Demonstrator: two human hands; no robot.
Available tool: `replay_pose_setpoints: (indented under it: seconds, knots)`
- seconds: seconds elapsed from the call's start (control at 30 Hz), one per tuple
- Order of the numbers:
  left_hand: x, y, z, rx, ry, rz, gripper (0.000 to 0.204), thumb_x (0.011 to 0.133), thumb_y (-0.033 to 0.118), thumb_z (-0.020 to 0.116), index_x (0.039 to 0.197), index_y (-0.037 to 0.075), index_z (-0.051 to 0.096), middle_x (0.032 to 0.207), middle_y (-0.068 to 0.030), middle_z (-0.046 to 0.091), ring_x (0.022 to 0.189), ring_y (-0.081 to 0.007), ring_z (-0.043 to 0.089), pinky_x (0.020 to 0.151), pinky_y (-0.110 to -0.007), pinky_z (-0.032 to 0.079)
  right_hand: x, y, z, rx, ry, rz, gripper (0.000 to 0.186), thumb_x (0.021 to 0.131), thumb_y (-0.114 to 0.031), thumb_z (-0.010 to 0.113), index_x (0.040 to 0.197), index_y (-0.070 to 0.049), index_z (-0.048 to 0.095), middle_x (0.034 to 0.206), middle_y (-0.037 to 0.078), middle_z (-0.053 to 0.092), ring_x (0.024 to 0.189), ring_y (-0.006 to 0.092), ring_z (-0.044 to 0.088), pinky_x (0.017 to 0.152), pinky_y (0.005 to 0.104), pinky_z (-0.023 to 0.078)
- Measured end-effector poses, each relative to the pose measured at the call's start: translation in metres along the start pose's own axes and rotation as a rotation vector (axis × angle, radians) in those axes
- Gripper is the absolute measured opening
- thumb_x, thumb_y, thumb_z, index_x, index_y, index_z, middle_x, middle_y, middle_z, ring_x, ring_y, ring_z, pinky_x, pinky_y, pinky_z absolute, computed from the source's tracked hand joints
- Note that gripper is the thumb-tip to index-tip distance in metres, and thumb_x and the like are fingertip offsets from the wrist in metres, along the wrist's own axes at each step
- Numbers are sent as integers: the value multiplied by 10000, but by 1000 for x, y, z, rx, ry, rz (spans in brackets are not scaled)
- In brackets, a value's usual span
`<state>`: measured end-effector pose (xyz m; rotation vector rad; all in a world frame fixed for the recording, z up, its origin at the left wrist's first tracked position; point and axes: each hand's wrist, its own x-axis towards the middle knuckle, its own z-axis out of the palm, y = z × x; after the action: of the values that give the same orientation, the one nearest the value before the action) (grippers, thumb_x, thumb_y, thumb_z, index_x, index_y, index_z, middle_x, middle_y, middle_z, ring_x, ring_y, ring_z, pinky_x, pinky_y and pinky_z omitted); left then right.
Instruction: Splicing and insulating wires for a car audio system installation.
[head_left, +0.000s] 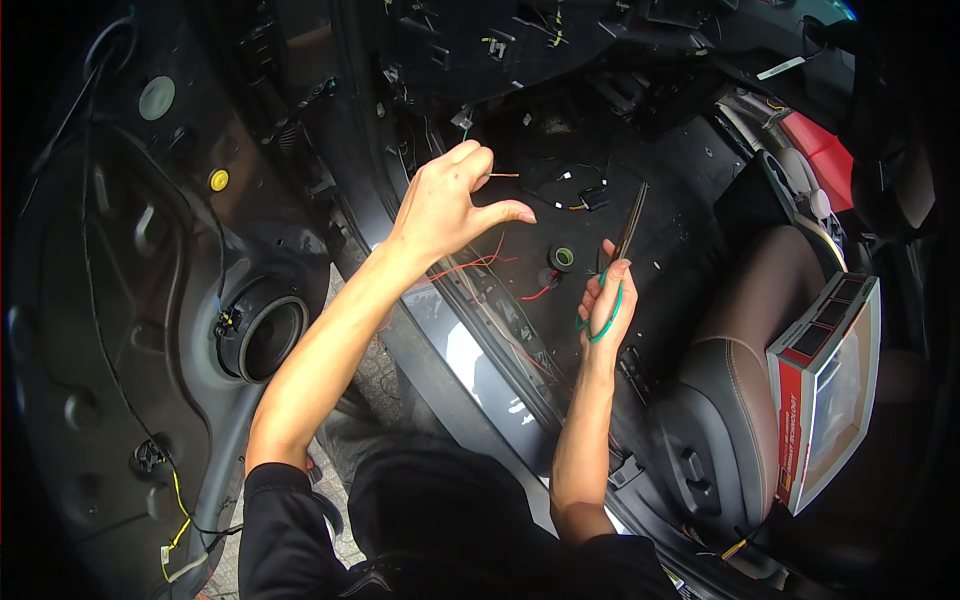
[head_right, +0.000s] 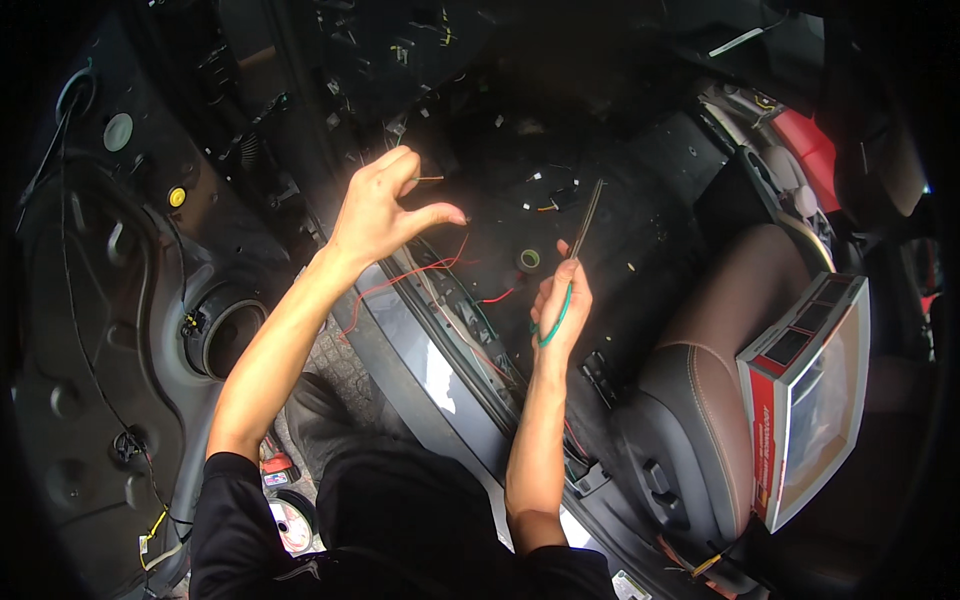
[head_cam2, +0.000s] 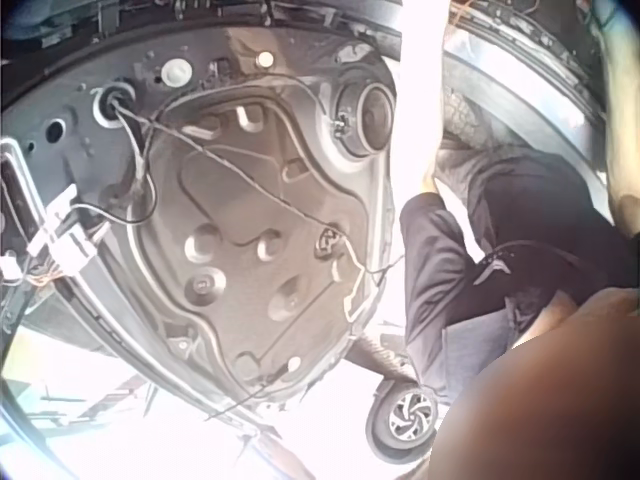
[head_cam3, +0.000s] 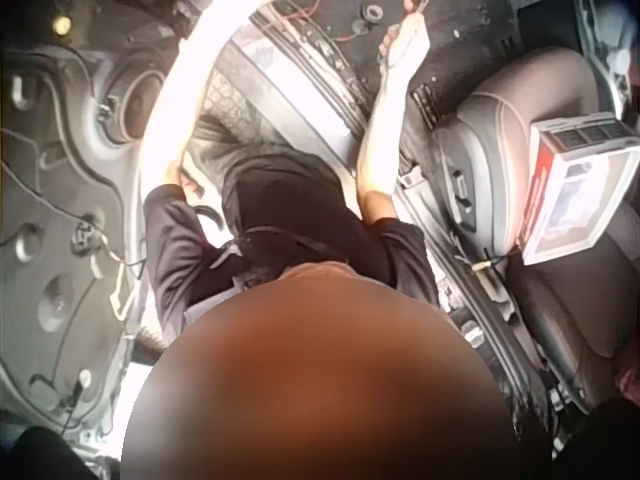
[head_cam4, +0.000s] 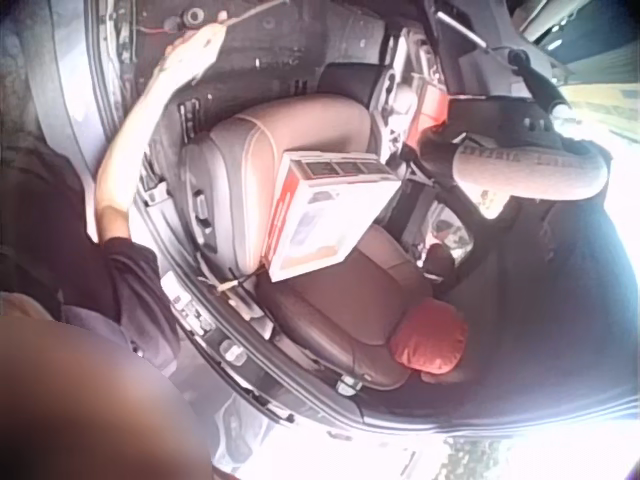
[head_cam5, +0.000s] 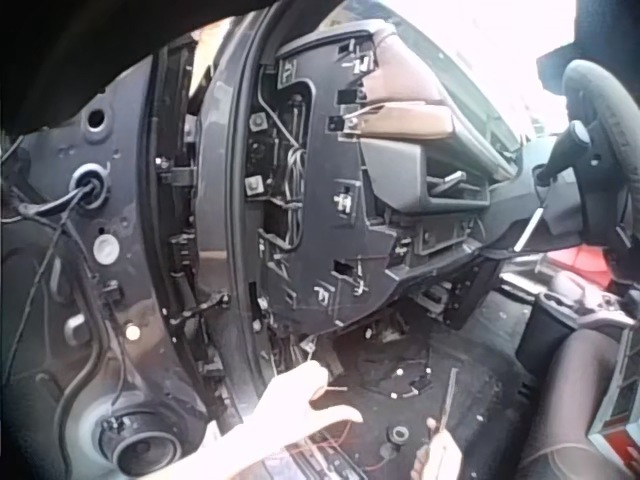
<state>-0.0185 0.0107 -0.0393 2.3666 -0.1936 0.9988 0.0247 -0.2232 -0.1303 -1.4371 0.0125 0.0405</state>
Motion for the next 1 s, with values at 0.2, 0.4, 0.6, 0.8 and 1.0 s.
replay_pose_setpoints:
  seconds: [0.2, 0.4, 0.6, 0.8, 1.0]
  knots:
    - [-19, -11, -13, -192, 93, 88, 288, 962, 178, 612, 782, -13, 494, 859, -95, 540, 726, -207, 506, 654, -302, 423, 68, 19, -62, -752, 10, 66, 694, 878, -564, 657, 1306, -23, 579, 815, 103, 657, 720, 199, 651, 629, 322, 507]
    - [-80, -23, -2, -201, 361, 133, 400, 1017, 287, 526, 781, -37, 530, 1138, -185, 630, 903, -256, 585, 794, -337, 485, 97, 49, -90, -1311, 145, 60, 614, 845, -429, 710, 1319, -64, 574, 1180, 221, 663, 1141, 349, 623, 943, 445, 497]
    - [-129, -41, 38, 158, 82, -309, 245, 925, 253, 636, 862, 18, 605, 1152, -130, 619, 1028, -302, 551, 909, -426, 399, 87, 45, -82, -1489, 104, 179, 593, 882, -396, 674, 1387, -118, 535, 1211, 170, 668, 1145, 338, 627, 943, 445, 502]
    - [-140, -58, 81, 465, -261, -221, 202, 890, 260, 662, 899, 58, 662, 981, -86, 624, 992, -270, 546, 936, -443, 350, 21, 42, -42, -952, -29, -199, 332, 965, -292, 588, 1077, -3, 706, 987, 187, 717, 938, 333, 694, 816, 401, 521]
    - [-166, 8, 45, 138, -138, -332, 131, 908, 153, 643, 856, 33, 633, 782, -121, 608, 734, -324, 604, 683, -419, 475, -46, 53, 52, 60, -461, 338, 498, 1058, -416, 409, 1201, 16, 613, 1016, 67, 713, 867, 107, 632, 733, 255, 456]
